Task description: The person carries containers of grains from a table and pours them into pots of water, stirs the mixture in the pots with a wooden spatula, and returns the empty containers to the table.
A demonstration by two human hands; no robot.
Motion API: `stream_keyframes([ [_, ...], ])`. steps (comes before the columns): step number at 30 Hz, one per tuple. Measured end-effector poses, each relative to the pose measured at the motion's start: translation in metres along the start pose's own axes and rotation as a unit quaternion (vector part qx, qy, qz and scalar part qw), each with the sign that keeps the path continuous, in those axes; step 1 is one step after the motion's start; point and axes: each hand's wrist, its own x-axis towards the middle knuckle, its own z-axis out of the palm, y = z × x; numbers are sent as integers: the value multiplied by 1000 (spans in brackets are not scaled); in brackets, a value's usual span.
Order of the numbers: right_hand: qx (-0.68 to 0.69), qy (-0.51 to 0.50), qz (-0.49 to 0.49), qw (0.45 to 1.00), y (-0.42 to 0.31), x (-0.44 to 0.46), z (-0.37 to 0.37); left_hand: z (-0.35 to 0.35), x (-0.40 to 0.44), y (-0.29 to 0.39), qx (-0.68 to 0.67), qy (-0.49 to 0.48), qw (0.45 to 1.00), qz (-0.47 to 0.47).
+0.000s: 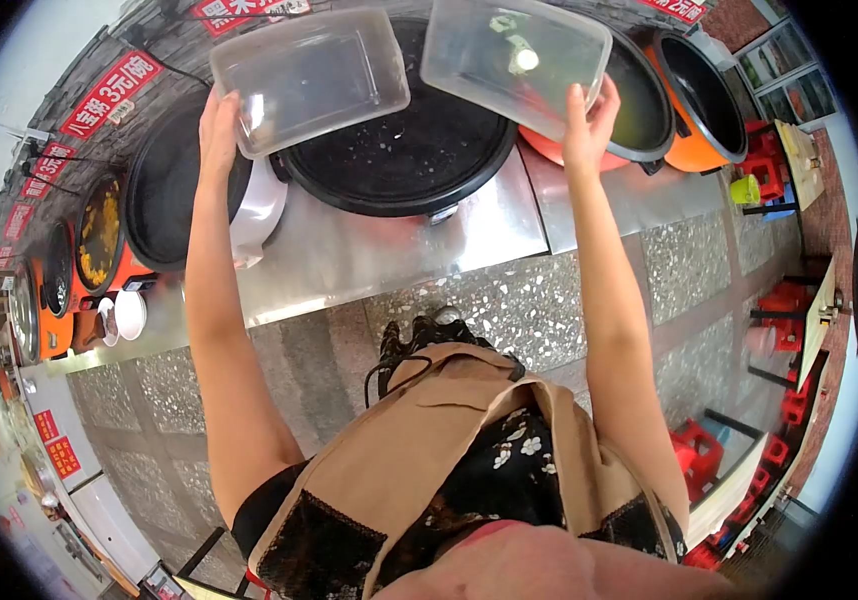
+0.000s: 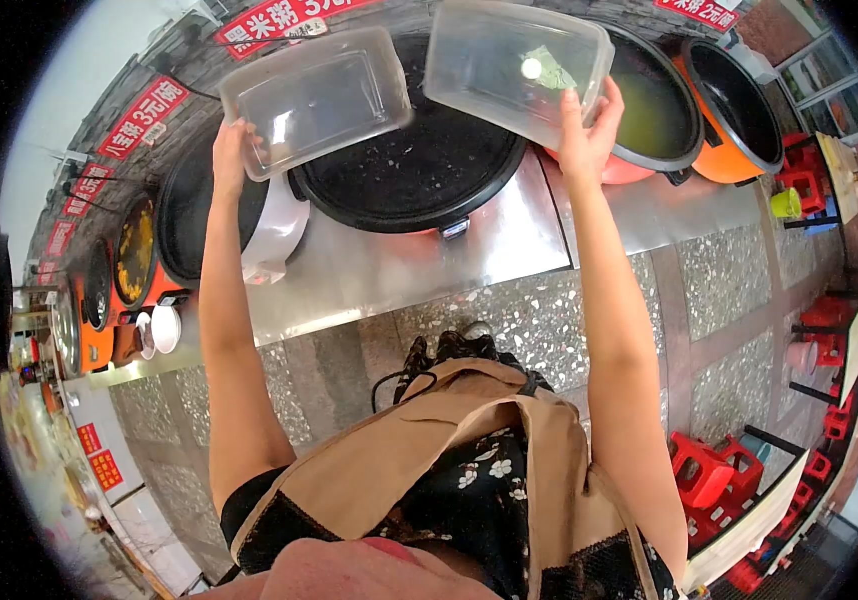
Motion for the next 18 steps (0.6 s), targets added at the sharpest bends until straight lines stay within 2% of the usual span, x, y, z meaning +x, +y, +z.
stream_keyframes([
  [2, -19, -8, -36, 999, -8, -2, -5, 7, 5, 4, 166, 13, 986, 24],
  [4, -126, 5, -143, 982, -26, -6, -8, 10, 11, -5, 184, 31, 982, 39],
  [6, -130, 6, -157, 979, -36, -12, -12, 19, 9, -4, 331, 29, 941, 69],
  [8, -134, 6, -170, 976, -45, -17, -18, 28, 8, -4, 337, 21, 939, 68],
  [10, -132, 2, -185, 974, -51, -22, -25, 34, 8, -5, 398, 1, 908, 128],
  [15, -75, 13, -160, 984, -55, -30, -43, 48, 10, 16, 423, 28, 894, 142],
  [18, -75, 28, -152, 985, -60, -34, -55, 50, 15, 27, 467, -9, 873, 138],
])
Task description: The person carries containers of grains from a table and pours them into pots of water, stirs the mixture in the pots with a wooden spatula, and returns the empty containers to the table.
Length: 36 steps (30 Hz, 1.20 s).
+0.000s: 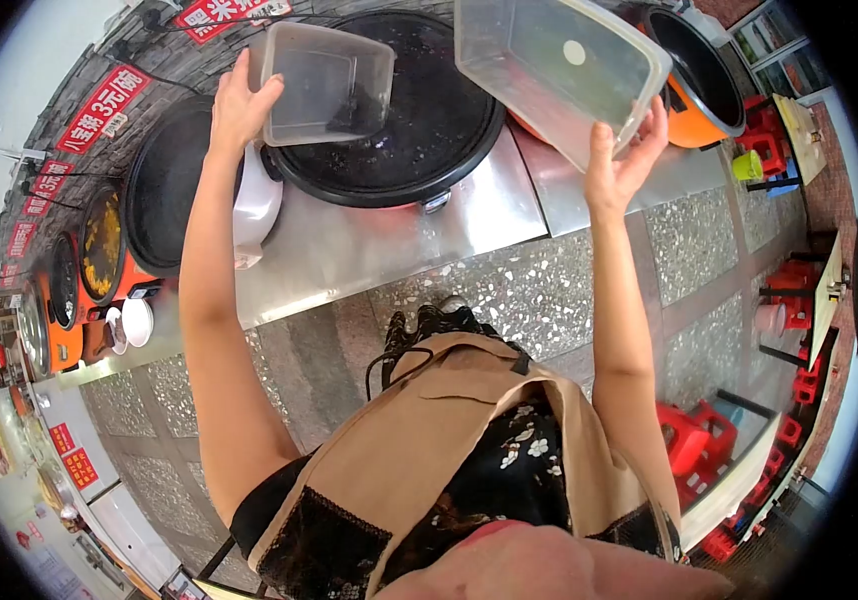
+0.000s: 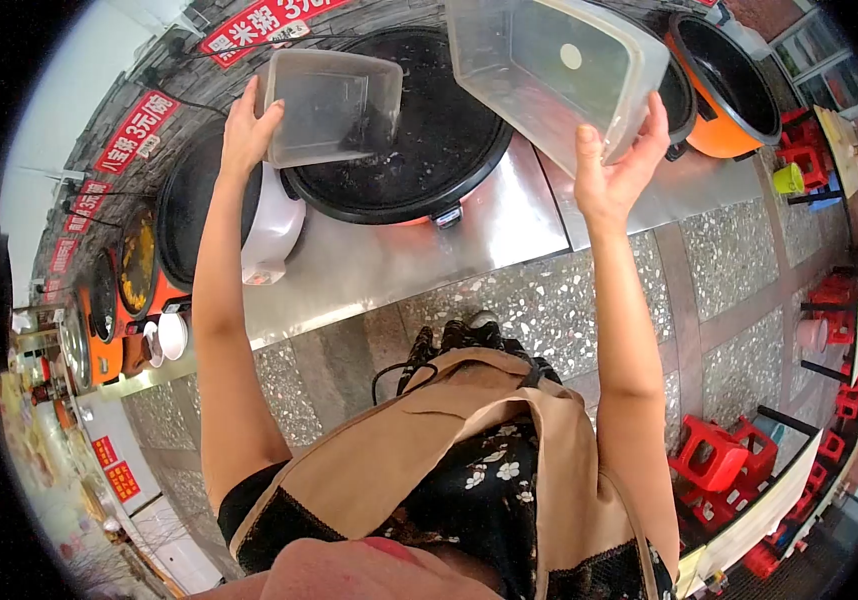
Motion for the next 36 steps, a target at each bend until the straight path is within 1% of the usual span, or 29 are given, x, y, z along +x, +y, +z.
stream_keyframes([
  [2, 27, 17, 20, 999, -2, 0, -6, -1, 4, 10, 21, 3, 1000, 6],
  [4, 34, 23, 15, 999, 0, 1, -10, 0, 10, 21, 41, 7, 999, 12],
  [6, 33, 34, 29, 998, 0, 0, -16, 3, 20, 32, 66, -18, 997, 42],
  [8, 35, 39, 33, 998, 1, -1, -22, 6, 23, 43, 78, -10, 995, 56],
  [10, 1, 43, 21, 999, 1, -3, -28, 8, 25, 52, 101, -44, 992, 68],
  [11, 0, 45, 22, 999, 3, -4, -31, 9, 26, 54, 103, -22, 991, 86],
  [14, 3, 55, 28, 998, 5, -7, -43, 15, 31, 62, 116, -45, 986, 113],
  [15, -18, 60, 27, 998, 1, -6, -48, 18, 33, 64, 117, -46, 985, 115],
  [17, -55, 69, 34, 996, 4, -7, -57, 23, 39, 71, 142, -26, 974, 173],
  [21, -54, 92, 51, 993, 6, -12, -72, 20, 38, 80, 158, -32, 971, 177],
  [23, -66, 95, 55, 992, 10, -15, -80, 13, 37, 75, 140, 5, 970, 197],
  [24, -78, 95, 57, 991, 12, -17, -85, 9, 36, 74, 143, 4, 970, 199],
  [25, -60, 91, 69, 992, 10, -19, -89, 4, 35, 74, 138, 14, 969, 203],
  [30, -58, 114, 69, 989, 15, -34, -118, -13, 24, 91, 121, 35, 968, 219],
  [32, -72, 129, 64, 987, 16, -40, -130, -16, 17, 99, 122, 38, 967, 220],
  [34, -82, 132, 63, 986, 23, -46, -138, -19, 12, 97, 149, 63, 960, 229],
  [36, -151, 138, 34, 978, 30, -66, -160, -9, 16, 99, 154, 58, 951, 262],
])
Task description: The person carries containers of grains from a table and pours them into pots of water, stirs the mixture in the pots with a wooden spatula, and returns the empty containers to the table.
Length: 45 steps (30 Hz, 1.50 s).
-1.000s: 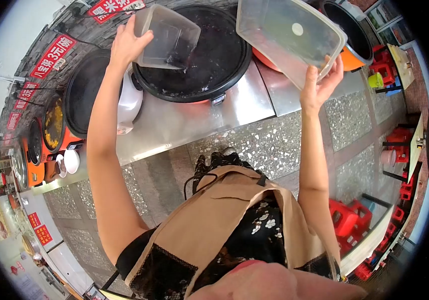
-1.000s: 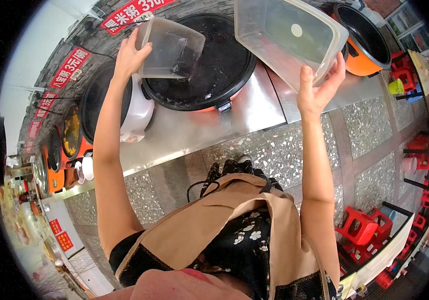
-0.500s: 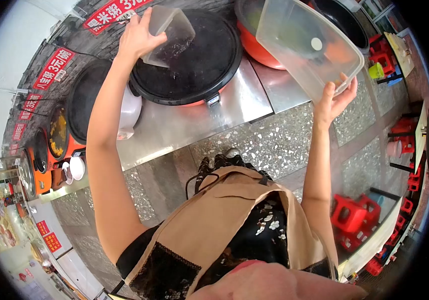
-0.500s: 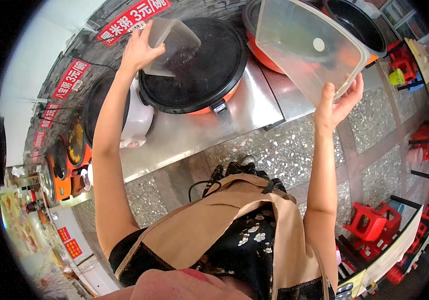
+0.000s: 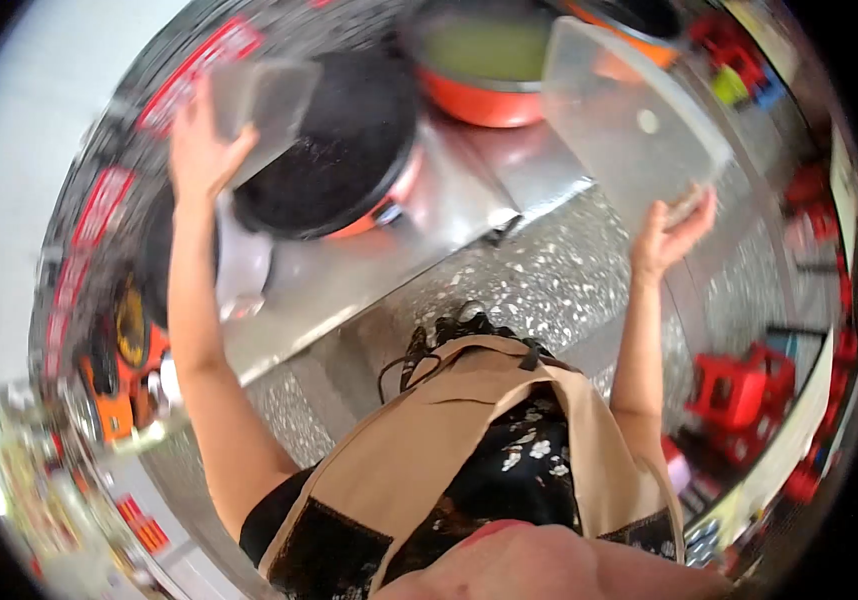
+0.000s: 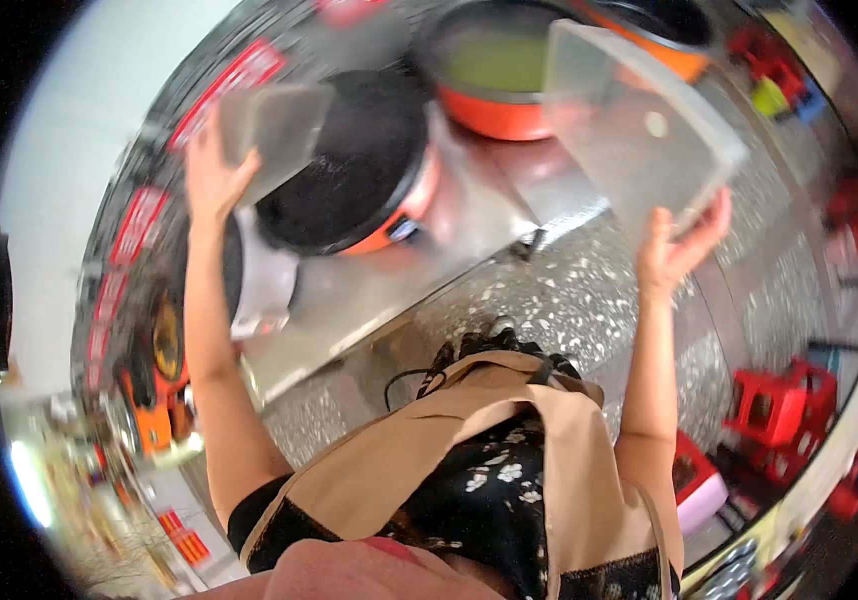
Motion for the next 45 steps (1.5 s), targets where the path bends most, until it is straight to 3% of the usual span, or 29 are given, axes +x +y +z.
stream_keyframes([
  [7, -256, 89, 51, 961, 63, -46, -130, 22, 14, 16, 176, -34, 974, 140],
  [8, -292, 101, 60, 949, 73, -54, -151, 29, 18, -4, 180, 27, 960, 214],
  [10, -356, 158, 79, 918, 89, -69, -214, 35, 36, 20, 273, 75, 921, 269],
  [11, -360, 178, 112, 909, 95, -74, -243, 29, 32, 31, 301, 115, 909, 264],
  [12, -361, 199, 145, 899, 101, -79, -276, 14, 25, 74, 434, 134, 868, 202],
  [13, -380, 221, 146, 886, 108, -85, -313, 38, 36, 74, 394, 211, 869, 210],
  [16, -439, 260, 189, 839, 124, -109, -400, 45, 42, 179, 332, 239, 892, 192],
  [18, -485, 338, 220, 776, 140, -119, -455, 56, 44, 255, 254, 232, 928, 146],
  [20, -379, 499, 298, 720, 181, -138, -505, 66, 46, 336, 170, 220, 956, 98],
  [21, -225, 610, 290, 702, 211, -156, -533, 73, 47, 376, 130, 213, 966, 75],
  [23, -4, 727, 342, 595, 236, -170, -574, 95, 55, 450, 60, 201, 977, 34],
  [24, 102, 750, 373, 537, 249, -173, -592, 109, 63, 486, 29, 193, 981, 16],
  [25, 100, 755, 367, 534, 267, -173, -609, 126, 71, 524, 0, 184, 983, -2],
  [27, 64, 739, 461, 488, 303, -168, -654, 164, 92, 606, -65, 163, 984, -38],
  [30, 85, 783, 417, 454, 355, -144, -730, 252, 126, 734, -172, 112, 975, -82],
  [31, 93, 804, 389, 439, 373, -137, -759, 293, 136, 774, -235, 69, 968, -61],
  [32, 100, 826, 359, 423, 388, -130, -789, 298, 118, 838, -146, 23, 989, -9],
  [33, 97, 844, 334, 408, 398, -122, -815, 349, 124, 882, -202, -35, 978, 41],
  [34, 93, 862, 308, 392, 408, -113, -842, 398, 121, 931, -372, -121, 919, 46],
  [35, 87, 879, 267, 385, 417, -106, -869, 431, 114, 986, -521, -206, 828, 22],
  [36, 80, 894, 225, 378, 427, -102, -897, 320, 56, 1077, -613, -328, 702, -154],
  [37, 100, 894, 209, 384, 426, -88, -922, 353, 42, 1126, -681, -440, 564, -155],
  [38, 152, 872, 197, 423, 430, -86, -948, 309, 12, 1185, -658, -499, 541, -160],
  [39, 167, 880, 197, 399, 431, -79, -971, 325, -11, 1240, -645, -559, 494, -167],
  [40, 183, 887, 195, 376, 432, -73, -993, 308, -39, 1288, -591, -612, 503, -155],
  [41, 181, 893, 190, 367, 440, -77, -1016, 293, -64, 1333, -596, -681, 408, -123],
  [45, 66, 918, 171, 353, 471, -66, -1083, 198, -158, 1485, -543, -780, 246, -189],
])
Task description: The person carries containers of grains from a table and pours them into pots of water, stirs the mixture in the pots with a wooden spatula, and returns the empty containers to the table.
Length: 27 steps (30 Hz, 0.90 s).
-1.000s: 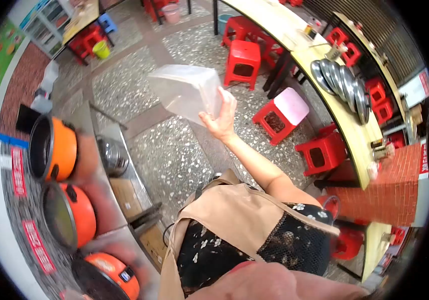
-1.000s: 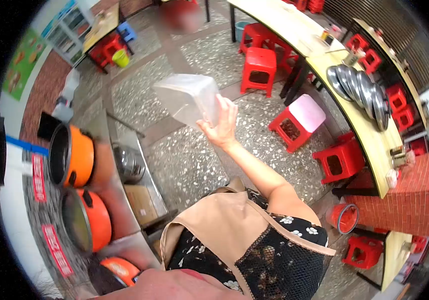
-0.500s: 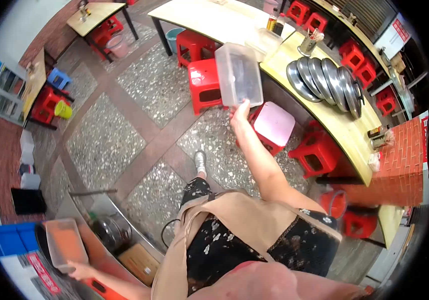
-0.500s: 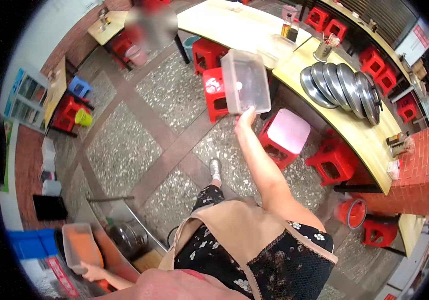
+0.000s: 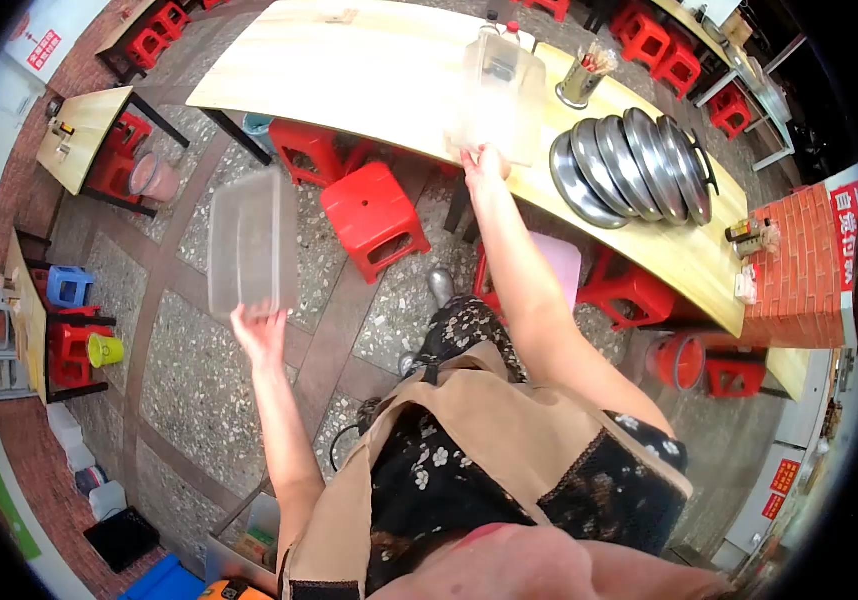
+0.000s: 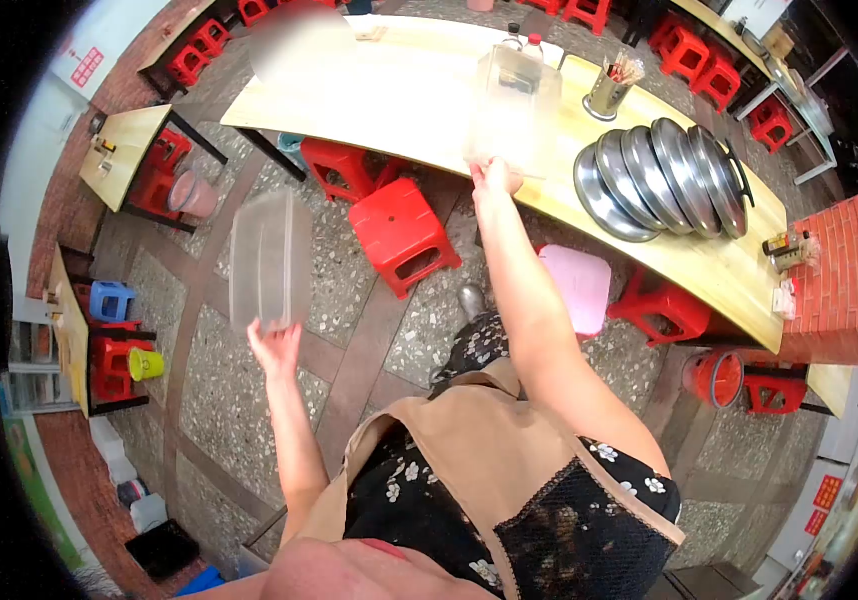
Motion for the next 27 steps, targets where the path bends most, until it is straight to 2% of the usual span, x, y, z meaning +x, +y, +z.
stream_keyframes([
  [1, 6, 13, -56, 998, -3, 4, 15, 50, 12, -13, -17, -22, 1000, -8],
  [2, 29, 36, -72, 996, 4, 37, 22, 94, 9, -28, -33, -37, 999, -13],
  [5, 31, 114, -85, 989, 7, 58, 67, 218, 8, -42, -23, -69, 997, -28],
  [7, 19, 141, -76, 987, 15, 61, 107, 282, 26, -32, -16, -135, 990, -48],
  [9, -158, 88, 116, 977, 15, 59, 136, 323, 59, -25, -1, -137, 988, -74],
  [10, -157, 93, 123, 976, 21, 63, 141, 338, 70, -30, 17, -120, 988, -92],
  [12, -24, 25, 244, 969, 42, 72, 125, 354, 77, -47, 70, -98, 987, -106],
  [13, 27, 38, 285, 957, 52, 71, 117, 357, 75, -54, 82, -91, 986, -109],
  [15, 110, 67, 297, 946, 49, 62, 127, 367, 71, -65, 114, -91, 982, -117],
  [19, 80, 122, 244, 959, 50, 40, 132, 377, 63, -75, 124, -127, 975, -133],
  [21, 59, 97, 219, 969, 51, 32, 129, 385, 63, -85, 126, -122, 973, -149],
  [23, 37, 116, 210, 970, 50, 23, 133, 398, 64, -89, 169, -162, 963, -136],
  [25, 18, 111, 143, 983, 44, 8, 135, 399, 72, -93, 160, -159, 961, -163],
  [27, 28, 106, 148, 983, 41, 3, 134, 404, 71, -105, 157, -165, 956, -186],
])
